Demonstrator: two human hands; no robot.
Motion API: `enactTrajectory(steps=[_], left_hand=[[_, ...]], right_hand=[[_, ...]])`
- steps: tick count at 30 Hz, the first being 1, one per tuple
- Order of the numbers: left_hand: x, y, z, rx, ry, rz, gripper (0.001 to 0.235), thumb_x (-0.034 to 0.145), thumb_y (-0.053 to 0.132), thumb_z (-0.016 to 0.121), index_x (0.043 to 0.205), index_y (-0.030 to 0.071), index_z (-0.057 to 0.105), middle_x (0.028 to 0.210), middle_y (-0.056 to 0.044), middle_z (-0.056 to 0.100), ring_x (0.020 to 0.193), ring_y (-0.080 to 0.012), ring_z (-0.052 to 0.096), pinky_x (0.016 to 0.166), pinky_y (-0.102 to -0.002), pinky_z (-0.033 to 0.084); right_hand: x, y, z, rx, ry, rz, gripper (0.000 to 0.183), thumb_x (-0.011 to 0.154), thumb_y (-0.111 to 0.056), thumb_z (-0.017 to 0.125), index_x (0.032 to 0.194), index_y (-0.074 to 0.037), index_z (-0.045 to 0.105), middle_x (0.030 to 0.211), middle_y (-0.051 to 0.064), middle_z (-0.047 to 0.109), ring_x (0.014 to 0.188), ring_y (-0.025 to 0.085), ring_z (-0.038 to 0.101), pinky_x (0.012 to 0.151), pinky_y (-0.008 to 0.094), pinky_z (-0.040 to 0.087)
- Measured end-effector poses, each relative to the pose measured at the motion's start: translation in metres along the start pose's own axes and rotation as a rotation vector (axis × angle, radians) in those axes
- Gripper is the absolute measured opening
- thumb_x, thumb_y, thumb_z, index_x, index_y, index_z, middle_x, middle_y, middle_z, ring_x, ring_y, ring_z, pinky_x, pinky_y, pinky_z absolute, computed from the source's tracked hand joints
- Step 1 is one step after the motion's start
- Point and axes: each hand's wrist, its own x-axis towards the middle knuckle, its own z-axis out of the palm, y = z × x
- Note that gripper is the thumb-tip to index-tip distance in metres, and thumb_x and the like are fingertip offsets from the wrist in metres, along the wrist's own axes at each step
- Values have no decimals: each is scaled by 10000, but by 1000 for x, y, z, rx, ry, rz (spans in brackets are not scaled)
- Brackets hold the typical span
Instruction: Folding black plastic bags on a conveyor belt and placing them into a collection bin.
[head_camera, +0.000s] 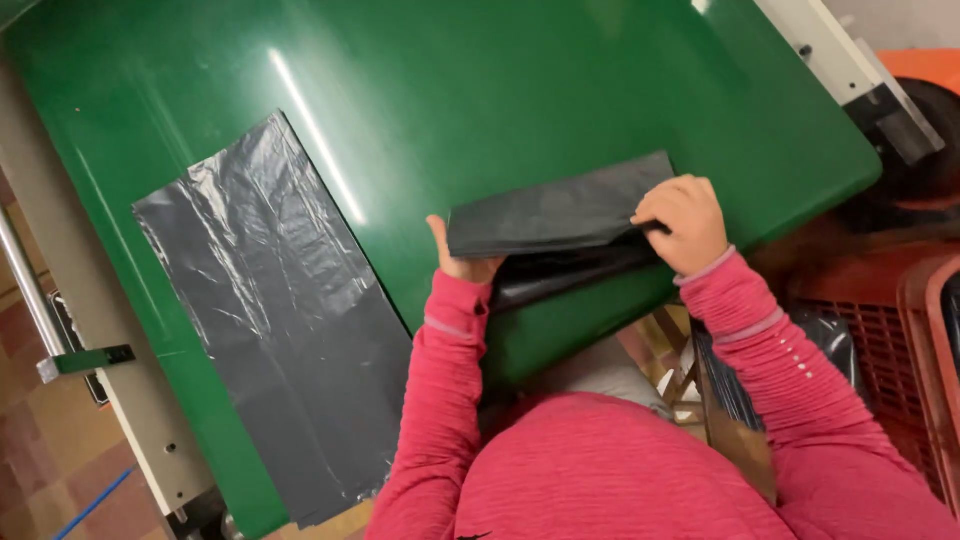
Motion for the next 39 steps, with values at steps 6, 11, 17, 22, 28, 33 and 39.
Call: enactTrajectory(steps=[6, 11, 17, 22, 28, 33, 39], left_hand=[[-48, -19, -24, 352, -56, 304, 706, 1040, 526, 603, 1476, -19, 496, 1511, -145, 515, 1337, -284, 531, 1200, -476, 383], [-153, -6, 87, 2039, 0, 1250, 707, 741, 389, 797, 1277, -6, 559, 1309, -205, 574, 1246, -382, 537, 1028, -503, 463], [-128, -24, 42, 2716, -373, 747, 92, 1000, 214, 748, 1024, 159, 678, 990, -39, 654, 1007, -252, 647, 739, -433, 505], [-110, -29, 99, 2105, -755, 535, 222, 917, 333, 705, 955, 115, 712, 889, -78, 681, 860, -296, 673, 727, -427, 518], [63, -42, 10, 1408, -299, -166, 544, 1030, 545, 475, 908, 69, 706, 871, -101, 687, 817, -274, 662, 760, -387, 520], [61, -40, 36, 1514, -308, 100, 422, 1084, 489, 487, 1013, 96, 626, 939, -112, 606, 851, -261, 597, 784, -378, 488], [4, -47, 96, 1952, 6, 636, 470, 943, 545, 650, 979, 77, 619, 981, -172, 704, 873, -399, 693, 766, -502, 558]], right_hand=[[-50, 7, 8, -91, -21, 19, 211, 705, 45, 689, 844, -113, 680, 1017, -16, 727, 1153, 245, 662, 993, 424, 476], [-37, -21, -9, -322, -126, -108, 173, 745, -21, 704, 897, -102, 717, 1164, 35, 694, 1303, 302, 583, 1131, 504, 443], [-17, -98, 25, 62, -323, -246, 630, 671, -177, 748, 1226, 85, 603, 1345, 262, 559, 1327, 464, 472, 1123, 560, 355], [-78, -90, 66, 135, -259, -194, 433, 805, -63, 722, 1231, -37, 654, 1307, 171, 647, 1275, 354, 591, 1152, 494, 430], [-160, -23, 95, 732, -136, 684, 278, 1011, 33, 527, 1270, 78, 617, 1270, 310, 575, 1232, 496, 494, 1106, 596, 338], [-100, -26, 58, 1546, 266, 1028, 403, 1082, -107, 433, 1472, -45, 512, 1483, 131, 581, 1324, 283, 590, 1117, 440, 458], [-115, -14, 47, 1701, 100, 1109, 439, 1030, -107, 472, 1460, -20, 485, 1447, 146, 589, 1277, 303, 633, 1074, 440, 539]])
